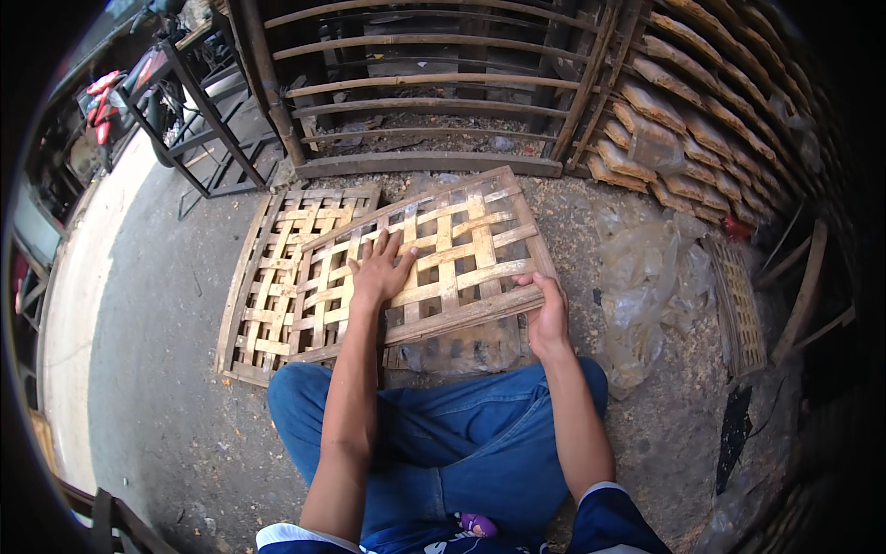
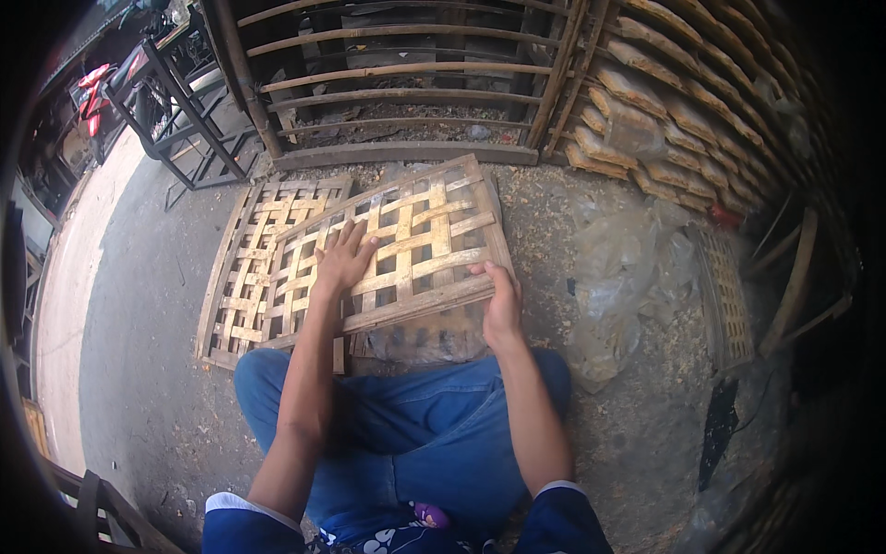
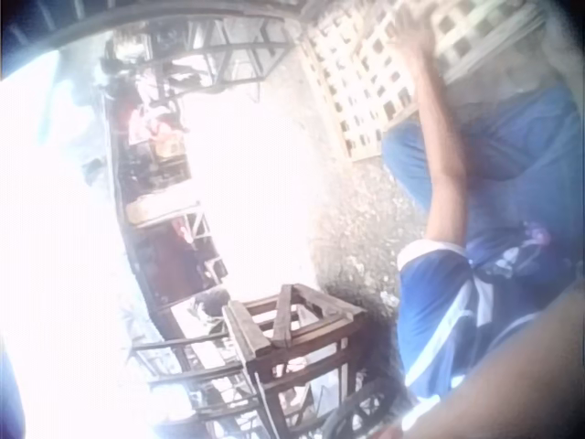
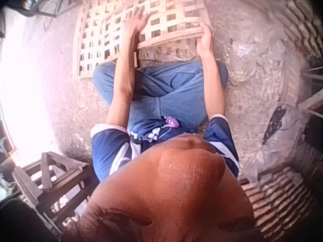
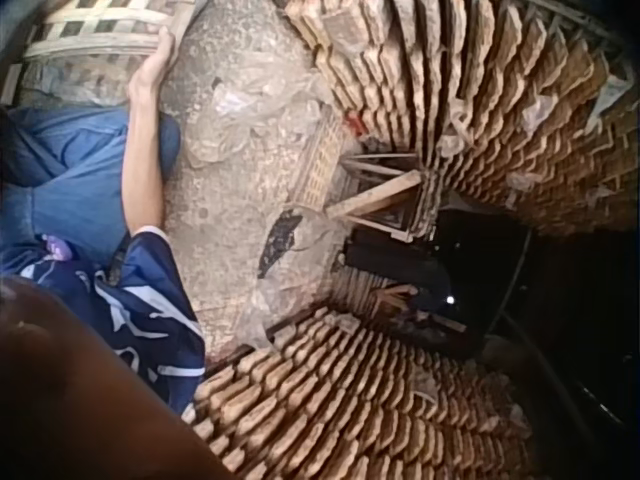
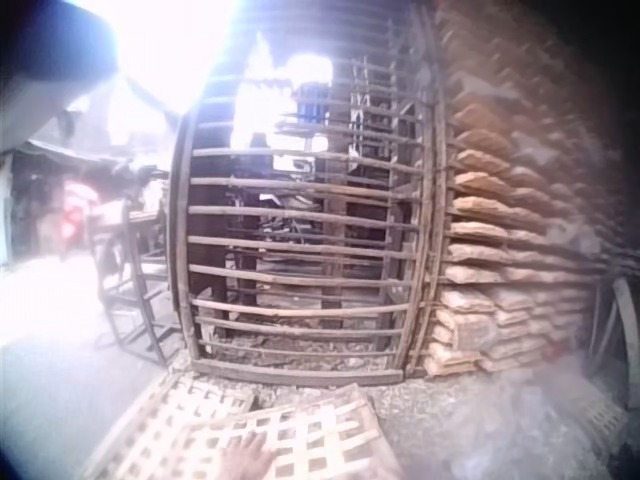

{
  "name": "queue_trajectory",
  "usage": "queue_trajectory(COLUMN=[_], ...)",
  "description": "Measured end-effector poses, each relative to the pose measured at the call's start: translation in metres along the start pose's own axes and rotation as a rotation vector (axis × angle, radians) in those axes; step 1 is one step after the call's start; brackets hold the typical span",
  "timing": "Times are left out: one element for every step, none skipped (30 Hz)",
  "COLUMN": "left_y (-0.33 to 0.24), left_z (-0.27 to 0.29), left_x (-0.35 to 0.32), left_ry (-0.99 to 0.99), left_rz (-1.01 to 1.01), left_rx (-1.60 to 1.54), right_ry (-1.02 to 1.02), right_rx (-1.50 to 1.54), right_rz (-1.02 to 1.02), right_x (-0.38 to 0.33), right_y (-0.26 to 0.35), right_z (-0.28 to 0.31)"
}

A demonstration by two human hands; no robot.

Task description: The person sits on the ground and assembles a wooden lattice tray by placing a clear plastic sheet over the frame and pressing it down. They then lift the tray and place it on a stack of similar trays.

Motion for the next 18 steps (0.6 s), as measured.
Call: queue_trajectory(left_y=[0.022, 0.049, 0.074, 0.083, 0.086, 0.080, 0.074, 0.063, 0.069, 0.046, 0.019, -0.026, -0.062, -0.094, -0.119, -0.146, -0.148, -0.146], left_z=[0.004, 0.004, 0.004, 0.004, 0.002, 0.003, 0.004, 0.002, 0.007, 0.012, 0.013, 0.018, 0.019, 0.020, 0.020, 0.021, 0.016, 0.007], left_x=[-0.003, -0.005, -0.007, -0.010, -0.009, -0.007, -0.006, -0.004, -0.003, 0.001, 0.004, 0.004, 0.001, -0.004, -0.013, -0.024, -0.025, -0.025], left_ry=[0.015, -0.009, -0.036, -0.064, -0.085, -0.102, -0.120, -0.159, -0.307, -0.391, -0.434, -0.403, -0.351, -0.289, -0.280, -0.206, -0.182, -0.157], left_rz=[0.095, 0.147, 0.202, 0.264, 0.255, 0.243, 0.232, 0.227, 0.117, -0.033, -0.211, -0.318, -0.391, -0.461, -0.543, -0.564, -0.567, -0.566], left_rx=[-0.032, -0.050, -0.066, -0.105, -0.101, -0.102, -0.103, -0.076, -0.061, -0.102, -0.232, -0.294, -0.298, -0.308, -0.268, -0.258, -0.180, -0.103], right_ry=[-0.003, 0.007, 0.022, 0.024, 0.027, 0.025, 0.017, 0.010, 0.034, 0.039, 0.046, 0.038, 0.037, 0.038, 0.044, 0.037, 0.041, 0.045], right_rx=[-0.003, -0.007, -0.010, -0.011, -0.012, -0.016, -0.016, -0.015, -0.009, -0.015, -0.021, -0.025, -0.025, -0.026, -0.026, -0.013, -0.005, 0.004], right_rz=[0.002, 0.001, -0.001, 0.004, 0.009, 0.014, 0.010, 0.006, -0.012, -0.005, 0.001, 0.014, 0.023, 0.031, 0.033, 0.030, 0.026, 0.018], right_x=[0.000, -0.001, 0.000, 0.000, 0.000, -0.001, -0.002, -0.003, -0.006, -0.007, -0.007, -0.006, -0.008, -0.008, -0.008, -0.008, -0.008, -0.008], right_y=[0.000, 0.000, -0.001, -0.001, 0.000, 0.002, 0.004, 0.005, 0.003, 0.002, 0.003, 0.005, 0.008, 0.009, 0.006, 0.006, 0.005, 0.003], right_z=[0.002, -0.002, -0.007, -0.007, -0.007, -0.006, -0.005, -0.005, -0.017, -0.018, -0.017, -0.012, -0.010, -0.009, -0.010, -0.007, -0.008, -0.009])
Point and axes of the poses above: each hand's wrist, its own x-axis towards the middle knuckle, its own z-axis out of the back of the hand, y = z × x, the point moved 4 cm from there along x, towards the middle knuckle, and after that the axes turned 13 degrees about -z, right-handed, at the moved point
